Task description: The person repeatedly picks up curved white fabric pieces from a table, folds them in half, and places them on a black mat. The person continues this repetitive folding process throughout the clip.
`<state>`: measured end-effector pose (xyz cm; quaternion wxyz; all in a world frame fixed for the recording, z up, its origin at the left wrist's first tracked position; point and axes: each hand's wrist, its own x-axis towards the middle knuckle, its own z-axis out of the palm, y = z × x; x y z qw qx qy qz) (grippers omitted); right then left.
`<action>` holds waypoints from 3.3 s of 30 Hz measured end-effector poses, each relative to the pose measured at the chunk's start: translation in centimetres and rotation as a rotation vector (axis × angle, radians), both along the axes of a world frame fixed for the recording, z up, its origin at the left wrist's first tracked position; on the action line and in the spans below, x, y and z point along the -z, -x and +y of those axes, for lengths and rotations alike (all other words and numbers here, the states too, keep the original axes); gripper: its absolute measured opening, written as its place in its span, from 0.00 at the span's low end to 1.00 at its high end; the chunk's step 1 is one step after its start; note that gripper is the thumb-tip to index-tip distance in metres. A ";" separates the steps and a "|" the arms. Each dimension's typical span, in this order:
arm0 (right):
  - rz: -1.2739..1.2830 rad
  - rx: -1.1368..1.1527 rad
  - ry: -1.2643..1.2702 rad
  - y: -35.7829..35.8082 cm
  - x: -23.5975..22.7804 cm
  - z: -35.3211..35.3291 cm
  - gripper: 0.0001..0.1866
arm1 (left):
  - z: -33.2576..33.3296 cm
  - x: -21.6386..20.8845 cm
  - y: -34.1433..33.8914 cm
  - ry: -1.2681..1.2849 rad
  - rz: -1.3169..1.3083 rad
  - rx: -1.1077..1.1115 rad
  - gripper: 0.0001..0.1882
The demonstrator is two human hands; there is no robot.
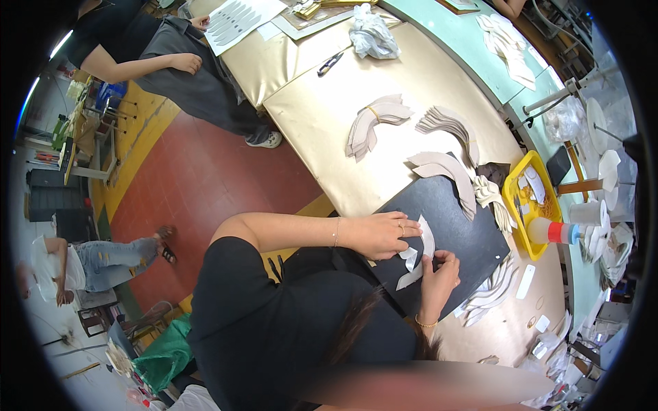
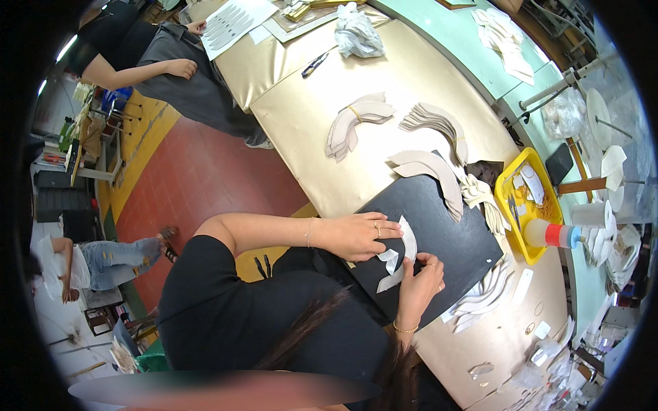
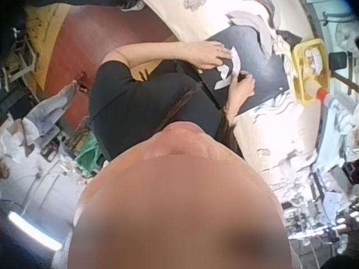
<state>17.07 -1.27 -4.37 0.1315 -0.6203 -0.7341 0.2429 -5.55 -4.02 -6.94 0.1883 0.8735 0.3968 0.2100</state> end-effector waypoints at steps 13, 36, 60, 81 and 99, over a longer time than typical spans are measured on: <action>0.200 -0.114 -0.055 -0.8 -1.4 3.0 0.13 | 0.0 0.1 -1.8 0.059 -0.053 0.002 0.09; -0.220 -0.371 -0.116 -0.8 2.9 1.9 0.40 | 0.6 0.7 -2.6 -0.045 0.184 -0.091 0.15; -0.325 -0.459 -0.238 -3.0 3.9 4.5 0.30 | 3.6 1.0 -6.9 -0.030 0.086 -0.063 0.17; -0.472 -0.113 -0.029 -5.1 2.0 -2.5 0.36 | 3.5 0.8 -7.8 -0.103 0.176 -0.102 0.15; 0.010 -0.338 -0.172 -1.6 4.2 3.1 0.42 | 4.5 2.8 -5.6 0.031 -0.052 -0.070 0.17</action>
